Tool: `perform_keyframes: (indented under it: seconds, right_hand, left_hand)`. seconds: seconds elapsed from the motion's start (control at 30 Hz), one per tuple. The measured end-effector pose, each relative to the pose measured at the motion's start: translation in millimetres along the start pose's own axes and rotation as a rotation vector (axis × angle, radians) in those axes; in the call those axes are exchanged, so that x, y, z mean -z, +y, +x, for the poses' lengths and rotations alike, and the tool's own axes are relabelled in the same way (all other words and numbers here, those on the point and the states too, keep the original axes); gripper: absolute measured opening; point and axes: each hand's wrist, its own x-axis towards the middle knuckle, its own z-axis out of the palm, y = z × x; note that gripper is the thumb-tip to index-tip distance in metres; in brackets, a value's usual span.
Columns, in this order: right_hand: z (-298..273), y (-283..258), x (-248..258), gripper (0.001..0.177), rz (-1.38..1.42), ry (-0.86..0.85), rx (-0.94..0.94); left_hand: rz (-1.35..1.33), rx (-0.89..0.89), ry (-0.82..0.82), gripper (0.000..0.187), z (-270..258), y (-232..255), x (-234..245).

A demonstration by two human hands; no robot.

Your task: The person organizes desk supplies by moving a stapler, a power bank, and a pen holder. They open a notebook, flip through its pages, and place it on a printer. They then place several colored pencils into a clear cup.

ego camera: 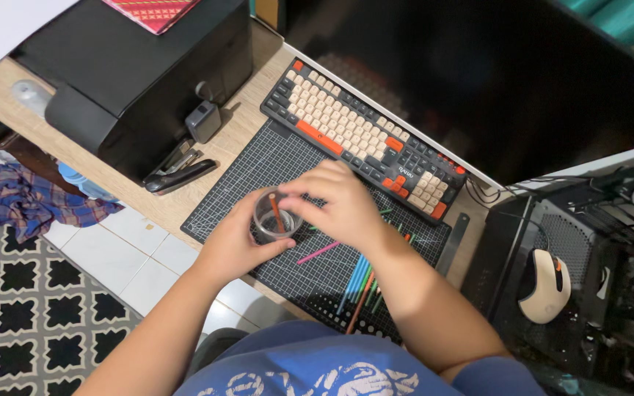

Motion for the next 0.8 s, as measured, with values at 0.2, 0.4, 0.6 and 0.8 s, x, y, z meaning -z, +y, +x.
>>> perform_keyframes:
  seconds: [0.2, 0.4, 0.6, 0.8]
  right_hand:
    - [-24.2, 36.9, 12.0, 0.019, -0.045, 0.097, -0.315]
    - [-72.1, 80.3, -24.0, 0.018, -0.319, -0.247, -0.412]
    - [-95.1, 84.9, -56.3, 0.021, -0.399, -0.408, -0.494]
    - [-93.8, 80.5, -62.2, 0.014, -0.381, -0.336, -0.473]
  left_hand:
    - [0.039, -0.095, 0.004, 0.091, -0.6, -3.1, 2.0]
    - [-0.017, 0.033, -0.037, 0.092, -1.5, -5.6, 2.7]
    - [-0.015, 0.104, -0.052, 0.090, -3.0, -9.2, 1.2]
    - [0.061, -0.069, -0.008, 0.091, -4.6, -12.8, 2.0]
